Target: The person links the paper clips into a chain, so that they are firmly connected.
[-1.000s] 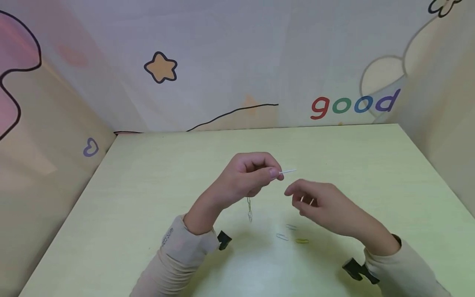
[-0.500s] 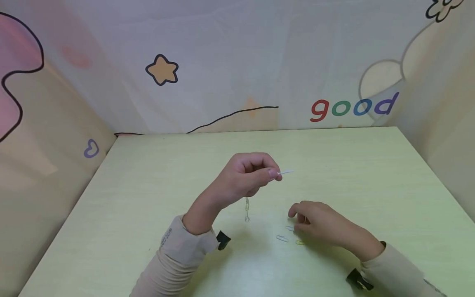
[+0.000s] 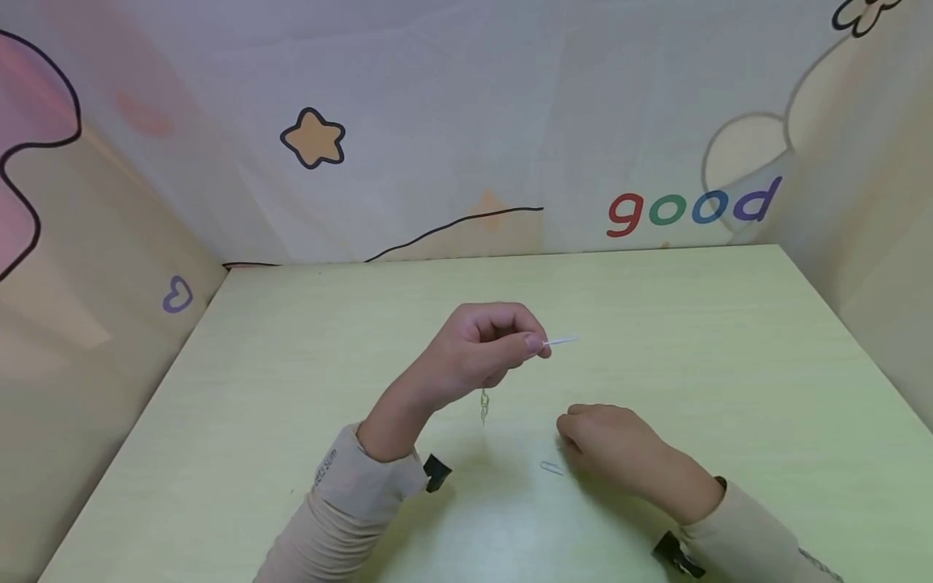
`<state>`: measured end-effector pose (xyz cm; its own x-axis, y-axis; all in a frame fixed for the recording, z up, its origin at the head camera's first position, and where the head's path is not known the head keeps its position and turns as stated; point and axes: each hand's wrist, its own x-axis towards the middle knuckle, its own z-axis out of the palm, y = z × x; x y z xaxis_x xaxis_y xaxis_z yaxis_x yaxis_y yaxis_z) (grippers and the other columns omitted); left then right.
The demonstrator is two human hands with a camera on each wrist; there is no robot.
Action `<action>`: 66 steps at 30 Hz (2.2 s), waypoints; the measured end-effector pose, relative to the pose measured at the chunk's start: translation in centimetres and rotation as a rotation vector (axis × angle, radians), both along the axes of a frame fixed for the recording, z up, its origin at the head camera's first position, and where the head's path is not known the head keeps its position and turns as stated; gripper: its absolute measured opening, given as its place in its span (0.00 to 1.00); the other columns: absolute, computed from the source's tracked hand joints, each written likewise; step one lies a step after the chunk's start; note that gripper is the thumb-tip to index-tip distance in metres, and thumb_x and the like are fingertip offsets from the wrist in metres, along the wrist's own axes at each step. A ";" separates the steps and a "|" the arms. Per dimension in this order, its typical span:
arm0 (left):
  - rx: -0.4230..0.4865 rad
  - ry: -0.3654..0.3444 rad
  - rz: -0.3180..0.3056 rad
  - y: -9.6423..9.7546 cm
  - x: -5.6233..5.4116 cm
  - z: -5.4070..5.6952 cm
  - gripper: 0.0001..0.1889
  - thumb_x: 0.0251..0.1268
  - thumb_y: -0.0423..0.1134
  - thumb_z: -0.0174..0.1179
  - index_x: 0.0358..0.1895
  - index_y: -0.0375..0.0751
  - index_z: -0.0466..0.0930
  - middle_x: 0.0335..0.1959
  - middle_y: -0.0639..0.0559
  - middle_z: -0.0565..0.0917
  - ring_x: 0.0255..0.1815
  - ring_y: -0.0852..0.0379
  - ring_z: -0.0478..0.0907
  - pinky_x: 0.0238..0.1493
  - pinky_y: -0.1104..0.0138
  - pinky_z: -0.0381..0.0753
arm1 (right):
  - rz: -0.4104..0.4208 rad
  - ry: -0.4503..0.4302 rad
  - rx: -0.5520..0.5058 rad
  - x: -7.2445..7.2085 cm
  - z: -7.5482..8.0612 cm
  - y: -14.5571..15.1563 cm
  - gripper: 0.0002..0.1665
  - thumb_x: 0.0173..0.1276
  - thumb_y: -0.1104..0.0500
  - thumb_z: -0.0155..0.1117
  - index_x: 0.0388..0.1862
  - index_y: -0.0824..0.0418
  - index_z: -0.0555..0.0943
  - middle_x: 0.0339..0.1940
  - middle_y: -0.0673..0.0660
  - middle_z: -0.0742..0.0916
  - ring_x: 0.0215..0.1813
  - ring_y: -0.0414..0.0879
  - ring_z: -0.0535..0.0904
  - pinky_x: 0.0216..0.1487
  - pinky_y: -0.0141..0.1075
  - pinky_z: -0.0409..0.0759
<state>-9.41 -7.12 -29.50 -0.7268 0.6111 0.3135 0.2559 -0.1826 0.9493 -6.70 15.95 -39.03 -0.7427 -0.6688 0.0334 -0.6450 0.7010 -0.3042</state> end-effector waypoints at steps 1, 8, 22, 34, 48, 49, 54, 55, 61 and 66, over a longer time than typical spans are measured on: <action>0.000 0.001 -0.001 0.0 0.0 0.0 0.10 0.69 0.33 0.56 0.40 0.25 0.79 0.18 0.53 0.64 0.15 0.59 0.50 0.17 0.69 0.52 | -0.005 -0.034 -0.031 -0.1 0.1 0.0 0.18 0.60 0.71 0.62 0.21 0.51 0.69 0.20 0.42 0.68 0.24 0.37 0.61 0.26 0.32 0.65; -0.012 0.003 0.011 -0.2 0.0 0.2 0.10 0.70 0.34 0.56 0.40 0.27 0.80 0.18 0.53 0.64 0.15 0.59 0.50 0.17 0.69 0.51 | -0.049 -0.303 -0.366 -0.7 1.7 0.4 0.12 0.66 0.69 0.60 0.30 0.51 0.76 0.22 0.42 0.77 0.26 0.36 0.72 0.30 0.32 0.74; -0.112 0.122 0.171 0.1 0.7 0.7 0.05 0.71 0.35 0.59 0.37 0.38 0.82 0.19 0.50 0.66 0.21 0.55 0.60 0.25 0.67 0.62 | 0.021 -0.244 -0.924 -1.1 10.7 1.2 0.09 0.69 0.76 0.62 0.43 0.65 0.83 0.34 0.58 0.86 0.34 0.50 0.84 0.40 0.37 0.85; -0.148 0.121 0.195 0.5 1.0 0.6 0.05 0.70 0.34 0.58 0.33 0.40 0.80 0.19 0.51 0.68 0.20 0.56 0.59 0.23 0.67 0.60 | 0.090 -0.089 -1.107 -0.9 11.4 0.5 0.17 0.60 0.85 0.62 0.43 0.70 0.86 0.35 0.57 0.88 0.32 0.46 0.85 0.39 0.32 0.84; -0.177 0.124 0.187 1.0 1.0 0.4 0.05 0.68 0.33 0.57 0.32 0.39 0.80 0.20 0.52 0.67 0.21 0.57 0.61 0.26 0.67 0.63 | 0.082 0.229 -0.864 -0.8 11.6 0.4 0.22 0.56 0.83 0.67 0.45 0.66 0.88 0.36 0.51 0.87 0.34 0.40 0.82 0.40 0.27 0.81; -0.179 0.123 0.187 1.0 1.0 0.4 0.05 0.68 0.33 0.57 0.32 0.39 0.80 0.20 0.52 0.67 0.21 0.57 0.60 0.25 0.67 0.62 | 0.075 0.234 -0.850 -0.7 11.6 0.4 0.22 0.57 0.83 0.67 0.46 0.65 0.88 0.36 0.50 0.87 0.34 0.39 0.82 0.40 0.27 0.82; -0.175 0.131 0.186 1.0 0.9 0.3 0.06 0.68 0.34 0.57 0.32 0.40 0.80 0.19 0.52 0.67 0.21 0.57 0.61 0.26 0.67 0.62 | 0.047 0.277 -0.768 -0.4 11.6 0.2 0.22 0.58 0.81 0.68 0.47 0.62 0.87 0.37 0.48 0.87 0.33 0.38 0.82 0.39 0.26 0.81; -0.171 0.135 0.185 1.0 0.9 0.3 0.06 0.69 0.33 0.57 0.32 0.40 0.80 0.19 0.52 0.67 0.22 0.57 0.61 0.26 0.67 0.62 | 0.047 0.282 -0.757 -0.4 11.6 0.1 0.22 0.58 0.81 0.68 0.48 0.62 0.87 0.38 0.48 0.87 0.33 0.38 0.82 0.39 0.26 0.81; -0.143 0.131 0.179 1.0 0.7 0.2 0.06 0.71 0.34 0.57 0.33 0.39 0.80 0.18 0.52 0.65 0.21 0.56 0.59 0.26 0.67 0.61 | 0.067 0.287 -0.713 -0.3 11.4 -0.2 0.24 0.57 0.82 0.68 0.49 0.62 0.86 0.39 0.47 0.87 0.34 0.37 0.82 0.39 0.25 0.80; -0.116 0.127 0.182 0.9 0.7 0.1 0.06 0.71 0.34 0.58 0.34 0.38 0.80 0.19 0.51 0.65 0.21 0.56 0.59 0.25 0.67 0.60 | 0.074 0.259 -0.692 -0.3 11.2 -0.3 0.24 0.58 0.82 0.66 0.50 0.63 0.84 0.38 0.46 0.85 0.33 0.36 0.81 0.38 0.25 0.80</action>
<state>-8.75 -6.20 -29.37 -0.7873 0.5112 0.3446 0.3932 -0.0142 0.9193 -7.02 15.61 -27.88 -0.6077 -0.4792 0.6333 -0.7941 0.3566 -0.4922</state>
